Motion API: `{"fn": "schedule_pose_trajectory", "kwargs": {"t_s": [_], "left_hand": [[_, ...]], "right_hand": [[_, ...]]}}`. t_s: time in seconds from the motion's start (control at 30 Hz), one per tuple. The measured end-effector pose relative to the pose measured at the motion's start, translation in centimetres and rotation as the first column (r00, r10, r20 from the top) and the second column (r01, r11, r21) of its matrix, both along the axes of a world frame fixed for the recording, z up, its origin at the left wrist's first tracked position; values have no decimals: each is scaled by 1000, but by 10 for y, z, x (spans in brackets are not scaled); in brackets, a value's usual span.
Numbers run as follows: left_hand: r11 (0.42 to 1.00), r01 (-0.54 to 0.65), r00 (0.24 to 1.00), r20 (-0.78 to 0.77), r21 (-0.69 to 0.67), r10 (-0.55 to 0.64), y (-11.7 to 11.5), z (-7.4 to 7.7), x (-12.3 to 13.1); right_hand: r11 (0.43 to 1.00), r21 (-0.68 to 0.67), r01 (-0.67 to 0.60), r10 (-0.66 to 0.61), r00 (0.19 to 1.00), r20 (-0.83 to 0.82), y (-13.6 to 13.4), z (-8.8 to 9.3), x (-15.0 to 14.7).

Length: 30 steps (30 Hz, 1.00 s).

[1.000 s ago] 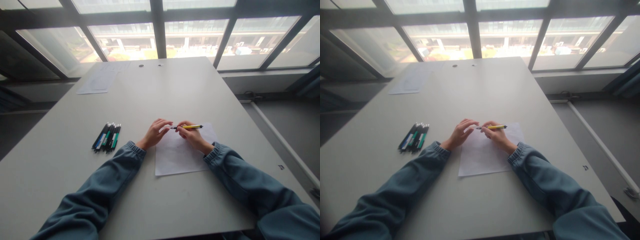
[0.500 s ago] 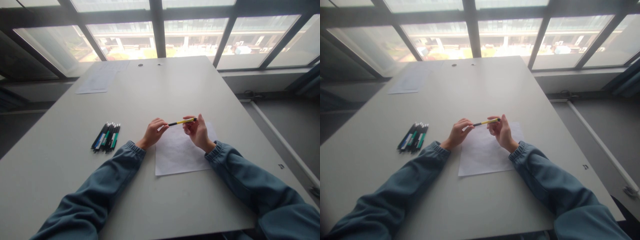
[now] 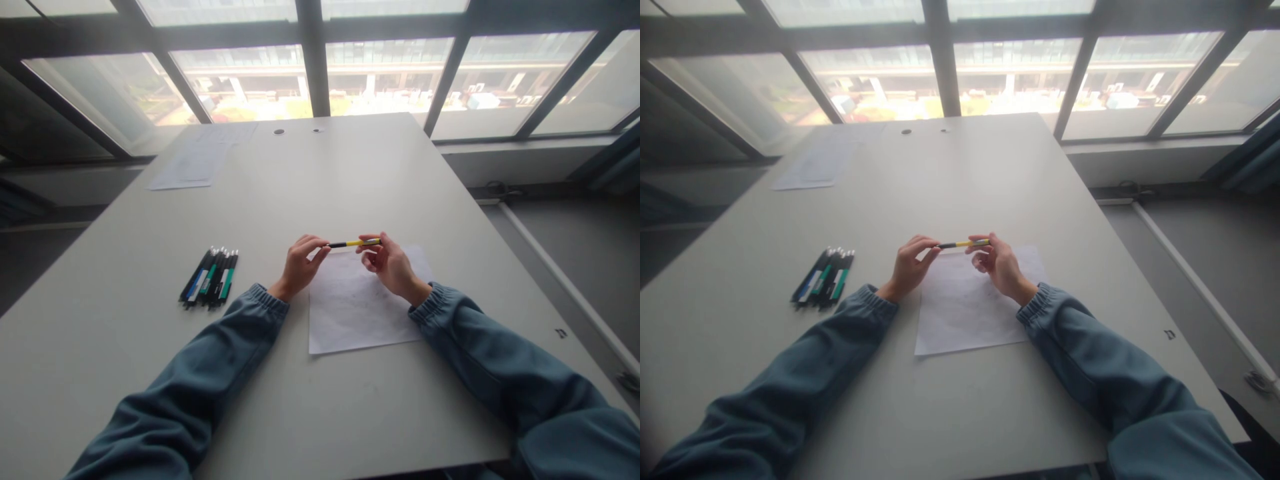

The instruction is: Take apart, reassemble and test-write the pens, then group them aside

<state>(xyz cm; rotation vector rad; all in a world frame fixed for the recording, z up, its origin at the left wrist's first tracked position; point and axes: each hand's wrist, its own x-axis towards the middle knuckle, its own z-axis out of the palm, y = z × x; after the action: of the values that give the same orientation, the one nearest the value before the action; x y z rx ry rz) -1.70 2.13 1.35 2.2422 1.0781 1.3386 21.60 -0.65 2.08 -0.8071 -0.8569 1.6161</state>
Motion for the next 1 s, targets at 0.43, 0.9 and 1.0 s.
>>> {"fn": "schedule_pose_trajectory", "kwargs": {"t_s": [0.43,0.9,1.0], "left_hand": [[993,-100,995,-3,-67,100,4,-4,-1],[977,-198,980,0,-83,199,8,-6,-4],[970,-214,976,12,-112,217,10,-8,-4]], "right_hand": [[883,298,362,-457,807,374,8,-8,2],[892,435,123,-421,576,701,2,-8,4],[890,454,27,-406,499,766,0,-8,4]]}}
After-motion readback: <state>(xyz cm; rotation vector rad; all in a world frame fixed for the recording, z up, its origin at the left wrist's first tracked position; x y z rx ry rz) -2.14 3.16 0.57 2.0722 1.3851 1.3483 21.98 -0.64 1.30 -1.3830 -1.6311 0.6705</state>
